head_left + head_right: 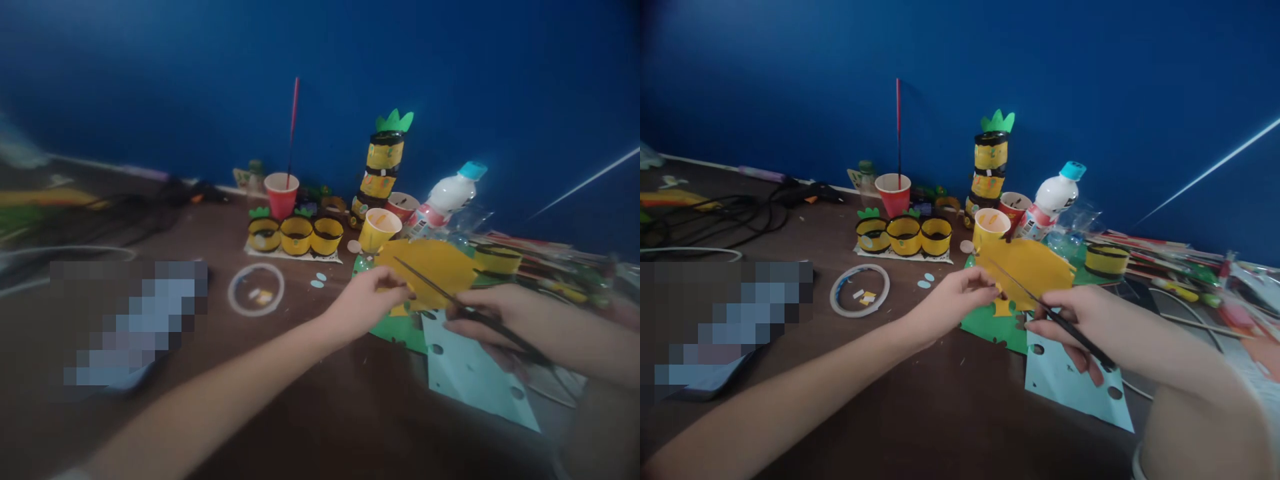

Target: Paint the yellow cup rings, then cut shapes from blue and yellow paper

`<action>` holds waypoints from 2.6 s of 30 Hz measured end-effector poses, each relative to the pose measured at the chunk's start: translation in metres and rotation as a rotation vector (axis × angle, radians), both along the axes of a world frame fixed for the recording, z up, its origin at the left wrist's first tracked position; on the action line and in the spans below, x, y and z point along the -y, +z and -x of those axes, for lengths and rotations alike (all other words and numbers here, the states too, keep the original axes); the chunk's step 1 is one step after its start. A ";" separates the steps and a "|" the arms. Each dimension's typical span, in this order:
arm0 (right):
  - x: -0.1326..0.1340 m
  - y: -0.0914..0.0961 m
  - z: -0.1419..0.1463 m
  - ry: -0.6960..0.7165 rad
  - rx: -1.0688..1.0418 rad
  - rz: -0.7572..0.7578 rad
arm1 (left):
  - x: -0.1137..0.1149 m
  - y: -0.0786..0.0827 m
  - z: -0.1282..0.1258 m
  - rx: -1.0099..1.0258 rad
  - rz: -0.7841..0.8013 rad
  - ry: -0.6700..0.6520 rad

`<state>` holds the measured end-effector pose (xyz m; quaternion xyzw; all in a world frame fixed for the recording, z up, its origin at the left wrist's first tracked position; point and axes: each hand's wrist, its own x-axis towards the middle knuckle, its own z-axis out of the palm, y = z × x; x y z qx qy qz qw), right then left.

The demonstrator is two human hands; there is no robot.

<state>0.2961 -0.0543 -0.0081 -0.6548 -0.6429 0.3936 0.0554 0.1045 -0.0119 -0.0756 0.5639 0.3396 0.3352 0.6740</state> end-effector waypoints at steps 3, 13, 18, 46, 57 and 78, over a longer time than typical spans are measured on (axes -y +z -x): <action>-0.007 0.005 0.007 0.005 0.055 0.128 | -0.002 0.004 0.017 -0.040 0.006 -0.021; -0.008 -0.024 0.057 0.054 -0.383 -0.189 | 0.005 0.022 0.062 -0.280 -0.126 -0.059; -0.006 -0.039 0.075 0.111 -0.461 -0.135 | 0.009 0.018 0.071 -0.519 -0.247 -0.089; 0.000 -0.051 0.087 -0.020 -0.690 -0.217 | 0.010 0.019 0.073 -0.411 -0.169 -0.083; 0.007 -0.054 0.093 0.112 -0.600 -0.194 | 0.014 0.026 0.073 -0.204 -0.028 0.113; 0.009 -0.053 0.094 0.193 -0.471 -0.211 | 0.022 0.028 0.069 -0.105 0.011 0.081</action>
